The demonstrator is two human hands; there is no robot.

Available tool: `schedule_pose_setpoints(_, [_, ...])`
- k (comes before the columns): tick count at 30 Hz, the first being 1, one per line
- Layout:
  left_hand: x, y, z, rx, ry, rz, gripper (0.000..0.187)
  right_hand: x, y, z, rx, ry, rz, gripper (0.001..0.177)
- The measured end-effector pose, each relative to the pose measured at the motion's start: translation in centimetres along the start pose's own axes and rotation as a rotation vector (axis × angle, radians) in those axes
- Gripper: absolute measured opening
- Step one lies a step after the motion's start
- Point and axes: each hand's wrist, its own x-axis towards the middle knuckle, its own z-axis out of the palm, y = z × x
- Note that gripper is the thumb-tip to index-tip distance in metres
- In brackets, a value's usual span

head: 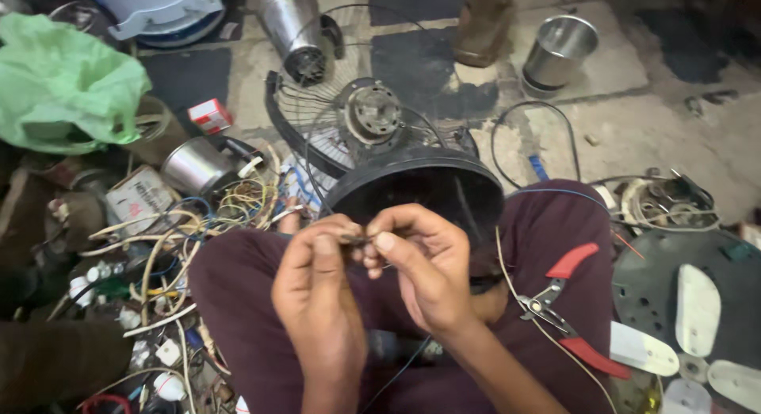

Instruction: The person strips and connects wires for an electric fan using a wire stripper and by hand while sitting on the floor.

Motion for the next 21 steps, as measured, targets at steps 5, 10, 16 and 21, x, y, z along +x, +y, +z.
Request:
schedule_pose_setpoints(5, [0.0, 1.1, 0.6, 0.361, -0.033, -0.004, 0.016, -0.3, -0.2, -0.7, -0.003, -0.027, -0.014, 0.014])
schedule_pose_setpoints(10, [0.5, 1.2, 0.5, 0.773, -0.133, 0.298, 0.013, -1.3, -2.9, -2.3, -0.264, -0.092, 0.074, 0.029])
schedule_pose_setpoints(16, [2.1, 1.7, 0.1, 0.694, -0.314, 0.145, 0.018, -4.1, -12.8, -9.2, -1.794, -0.202, -0.112, 0.099])
schedule_pose_setpoints(21, [3.5, 2.5, 2.1, 0.735, -0.408, 0.091, 0.020, -6.0, -13.2, -11.4, -2.300, -0.405, 1.064, 0.133])
